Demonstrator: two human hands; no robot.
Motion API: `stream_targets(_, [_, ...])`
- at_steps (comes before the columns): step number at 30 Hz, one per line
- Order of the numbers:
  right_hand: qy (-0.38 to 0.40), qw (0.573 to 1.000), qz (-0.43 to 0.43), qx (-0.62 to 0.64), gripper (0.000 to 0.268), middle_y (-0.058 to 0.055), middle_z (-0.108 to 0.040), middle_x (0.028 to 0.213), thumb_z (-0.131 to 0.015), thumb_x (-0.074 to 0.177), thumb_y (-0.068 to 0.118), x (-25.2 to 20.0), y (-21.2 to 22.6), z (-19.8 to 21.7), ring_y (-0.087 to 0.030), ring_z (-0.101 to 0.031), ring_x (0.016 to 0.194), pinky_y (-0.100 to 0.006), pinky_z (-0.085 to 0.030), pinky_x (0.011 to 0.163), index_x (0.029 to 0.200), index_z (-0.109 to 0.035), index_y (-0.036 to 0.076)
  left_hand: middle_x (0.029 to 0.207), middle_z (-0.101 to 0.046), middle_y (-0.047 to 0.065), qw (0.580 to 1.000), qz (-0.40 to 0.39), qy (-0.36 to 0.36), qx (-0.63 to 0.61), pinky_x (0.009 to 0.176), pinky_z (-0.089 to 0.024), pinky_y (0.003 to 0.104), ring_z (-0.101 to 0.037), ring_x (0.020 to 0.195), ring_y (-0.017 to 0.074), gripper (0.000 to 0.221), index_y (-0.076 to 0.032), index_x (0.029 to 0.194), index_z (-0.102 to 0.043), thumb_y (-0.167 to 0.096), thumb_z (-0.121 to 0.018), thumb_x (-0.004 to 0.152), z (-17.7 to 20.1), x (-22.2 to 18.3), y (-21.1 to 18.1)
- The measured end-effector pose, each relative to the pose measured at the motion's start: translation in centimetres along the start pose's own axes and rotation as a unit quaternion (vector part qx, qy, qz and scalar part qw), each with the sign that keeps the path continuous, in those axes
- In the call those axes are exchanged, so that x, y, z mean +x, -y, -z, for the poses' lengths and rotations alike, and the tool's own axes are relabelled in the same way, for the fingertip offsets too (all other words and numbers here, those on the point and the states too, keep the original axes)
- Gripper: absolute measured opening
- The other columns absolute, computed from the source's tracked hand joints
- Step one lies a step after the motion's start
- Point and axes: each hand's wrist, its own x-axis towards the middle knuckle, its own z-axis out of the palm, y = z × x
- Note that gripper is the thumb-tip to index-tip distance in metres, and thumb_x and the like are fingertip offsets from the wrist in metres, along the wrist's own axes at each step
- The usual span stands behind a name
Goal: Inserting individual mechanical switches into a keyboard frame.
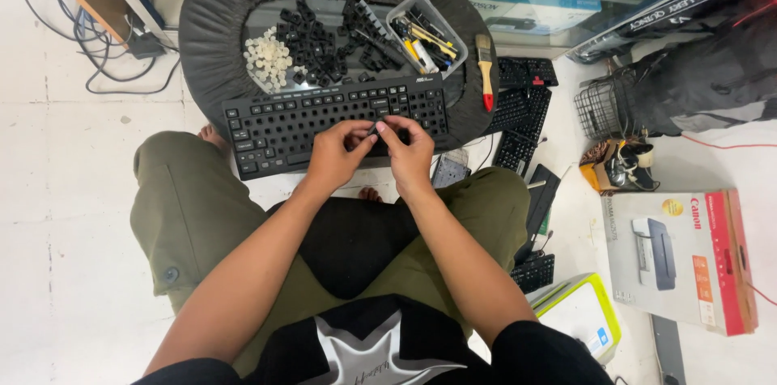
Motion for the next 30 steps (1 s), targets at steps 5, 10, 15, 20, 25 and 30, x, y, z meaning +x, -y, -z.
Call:
stream_targets(5, [-0.001,1.0,0.005,-0.002,0.029,-0.006,-0.071,0.091,-0.087,0.085,0.014,-0.3,-0.6,-0.4,-0.007,-0.061,0.069,-0.02,-0.05,0.054,0.111,-0.078,0.006,0.091,-0.078,0.011,0.998,-0.05,-0.011,0.045,0.07,-0.059,0.033,-0.072,0.078,0.0214,0.021,-0.004,0.111,-0.076,-0.012,-0.08,0.092,0.1,-0.3,-1.0])
stream_targets(10, [0.0,1.0,-0.012,0.025,0.029,-0.007,-0.073,0.093,-0.087,0.085,0.014,0.6,-0.7,0.2,-0.008,-0.061,0.066,-0.02,-0.051,0.054,0.112,-0.078,0.006,0.09,-0.076,0.01,0.989,-0.128,-0.009,0.071,0.072,-0.058,0.034,-0.07,0.081,0.0232,0.021,-0.003,0.11,-0.075,-0.008,-0.081,0.091,0.3,-0.2,-0.9])
stream_targets(15, [-0.055,0.997,0.045,0.022,0.024,-0.006,-0.07,0.094,-0.083,0.089,0.013,4.9,1.0,5.3,-0.007,-0.059,0.057,-0.018,-0.05,0.052,0.112,-0.077,0.006,0.108,-0.07,0.007,0.937,-0.249,-0.049,0.239,0.085,-0.049,0.038,-0.062,0.107,0.0252,0.03,-0.007,0.119,-0.071,-0.019,-0.08,0.093,0.6,-0.2,-0.9])
stream_targets(20, [-0.095,0.986,0.057,-0.125,0.025,-0.008,-0.072,0.09,-0.087,0.086,0.014,10.5,-4.3,11.7,-0.009,-0.058,0.056,-0.022,-0.05,0.052,0.11,-0.08,0.009,0.142,-0.058,0.015,0.894,-0.196,-0.072,0.397,0.108,-0.038,0.047,-0.051,0.132,0.0324,0.048,-0.006,0.131,-0.066,-0.034,-0.079,0.095,0.0,-0.1,1.4])
stream_targets(25, [-0.086,0.975,0.071,-0.191,0.028,-0.005,-0.076,0.089,-0.091,0.083,0.018,11.6,-4.1,11.9,-0.01,-0.068,0.076,-0.025,-0.055,0.069,0.108,-0.082,0.011,0.152,-0.051,0.017,0.877,-0.179,-0.065,0.441,0.114,-0.032,0.048,-0.045,0.14,0.033,0.051,-0.007,0.139,-0.063,-0.035,-0.075,0.099,-0.6,-0.2,1.2])
stream_targets(30, [-0.078,0.933,0.165,-0.31,0.023,-0.001,-0.079,0.087,-0.092,0.08,0.024,12.7,-5.8,10.7,-0.021,-0.075,0.089,-0.033,-0.056,0.085,0.101,-0.083,0.018,0.155,-0.048,0.016,0.872,-0.184,-0.073,0.449,0.113,-0.028,0.049,-0.042,0.141,0.0326,0.058,-0.009,0.142,-0.061,-0.043,-0.076,0.097,-1.0,0.1,3.0])
